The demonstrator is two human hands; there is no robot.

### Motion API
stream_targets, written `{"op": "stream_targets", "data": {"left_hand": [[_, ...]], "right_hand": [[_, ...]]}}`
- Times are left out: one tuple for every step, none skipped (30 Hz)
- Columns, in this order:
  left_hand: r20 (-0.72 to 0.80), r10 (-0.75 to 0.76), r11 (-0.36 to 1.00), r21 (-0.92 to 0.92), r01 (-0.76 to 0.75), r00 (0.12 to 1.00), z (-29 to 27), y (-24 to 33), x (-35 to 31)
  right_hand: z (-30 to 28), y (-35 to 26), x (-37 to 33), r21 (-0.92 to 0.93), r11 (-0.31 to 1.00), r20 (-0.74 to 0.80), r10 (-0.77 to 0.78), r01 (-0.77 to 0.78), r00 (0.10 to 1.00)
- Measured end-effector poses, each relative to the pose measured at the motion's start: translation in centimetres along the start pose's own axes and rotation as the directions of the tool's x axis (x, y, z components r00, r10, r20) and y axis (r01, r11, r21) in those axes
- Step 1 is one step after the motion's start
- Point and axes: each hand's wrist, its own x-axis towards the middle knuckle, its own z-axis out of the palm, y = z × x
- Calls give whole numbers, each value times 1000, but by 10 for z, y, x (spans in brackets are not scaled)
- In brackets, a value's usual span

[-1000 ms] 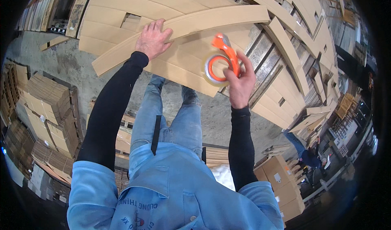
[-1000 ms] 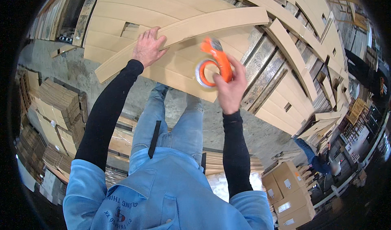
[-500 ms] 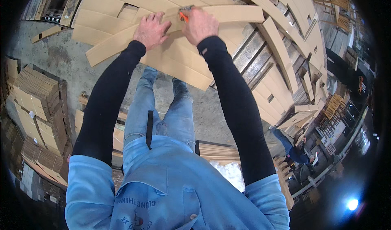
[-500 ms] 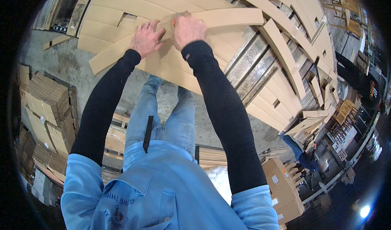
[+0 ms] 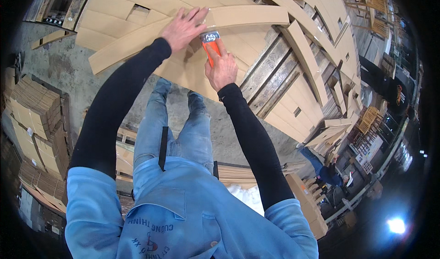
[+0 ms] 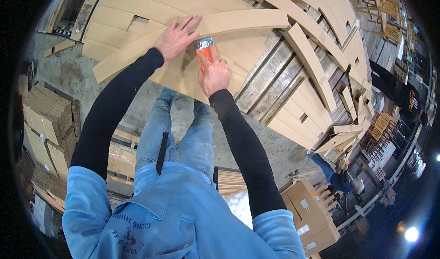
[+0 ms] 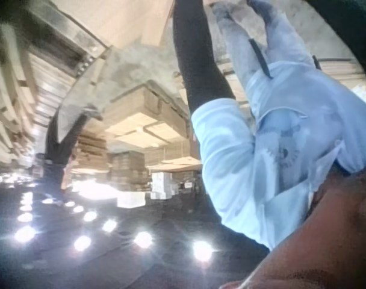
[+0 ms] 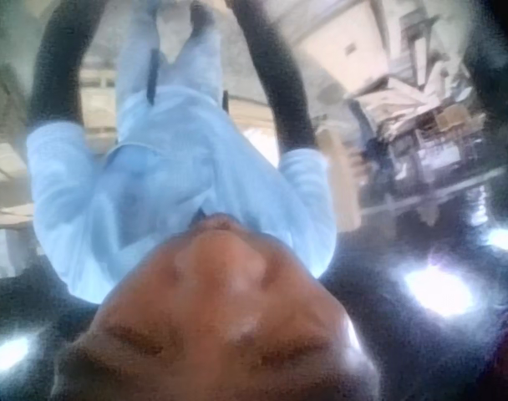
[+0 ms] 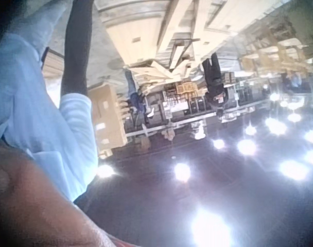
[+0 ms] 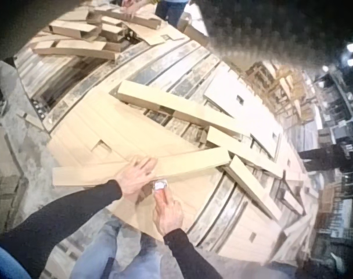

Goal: The person repeatedly picks up flat cardboard pieces, aligns them on a wooden pallet, and secures them with a handheld tape dispenser. The person works one piece at a time, folding and taping edges, then placing the finished unit aside. Other workers are visible in the background performing similar tasks.

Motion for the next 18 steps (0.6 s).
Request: {"op": "stream_targets", "data": {"left_hand": [[-13, 9, 1000, -23, -9, 1000, 4, 4, 7], [77, -40, 995, -90, 47, 996, 6, 4, 9], [163, -75, 983, -154, 100, 984, 3, 2, 17], [251, -100, 965, -211, 155, 963, 0, 1, 24], [205, -110, 947, -275, 165, 973, -3, -2, 22], [350, -81, 849, -466, 248, 933, -8, -17, 27], [483, -16, 707, -614, 351, 876, -13, -35, 31], [593, 81, 528, -708, 470, 801, -14, -44, 28], [577, 37, 554, -692, 463, 816, -10, -49, 18], [553, -1, 581, -678, 450, 833, -6, -51, 9], [526, -40, 607, -662, 439, 849, 1, -50, 4], [477, -129, 649, -622, 438, 869, 0, -43, 1], [415, -202, 688, -584, 430, 887, -4, -30, -3], [345, -270, 723, -544, 425, 899, -8, -17, -6], [196, -290, 875, -342, 343, 937, -5, -3, -18], [163, -291, 903, -279, 327, 943, -3, 1, -22], [130, -289, 926, -215, 311, 948, -1, 4, -25], [96, -289, 941, -155, 302, 952, 1, 8, -25]], "right_hand": [[-1, -1, 0, 4, 1000, -1, 7, -7, 1000], [0, -2, 0, 14, 1000, -3, 8, -8, 1000], [0, -1, 1, 20, 1000, -12, 15, -15, 1000], [-2, -1, 0, 26, 999, -21, 23, -23, 1000], [-6, -1, -2, 43, 999, -50, -6, 8, 999], [-11, -2, 1, 60, 997, -90, -41, 46, 995], [-16, -5, 3, 76, 994, -129, -74, 84, 989], [-21, -9, 4, 62, 995, -87, -78, 84, 993], [-26, -14, 10, 51, 995, -48, -87, 90, 995], [-28, -17, 16, 35, 995, -15, -93, 93, 996], [-21, -20, 22, 7, 995, -25, -97, 97, 995], [-18, -21, 29, 22, 995, -25, -100, 100, 995], [-18, -22, 35, 31, 995, -27, -92, 93, 995], [-21, -22, 41, 39, 996, -29, -85, 86, 996], [-29, -29, 48, 39, 996, 30, -80, 78, 996], [-27, -28, 49, 41, 995, 19, -94, 93, 995], [-25, -26, 50, 41, 993, 9, -108, 107, 994], [-24, -25, 51, 36, 992, 3, -125, 125, 992]]}}
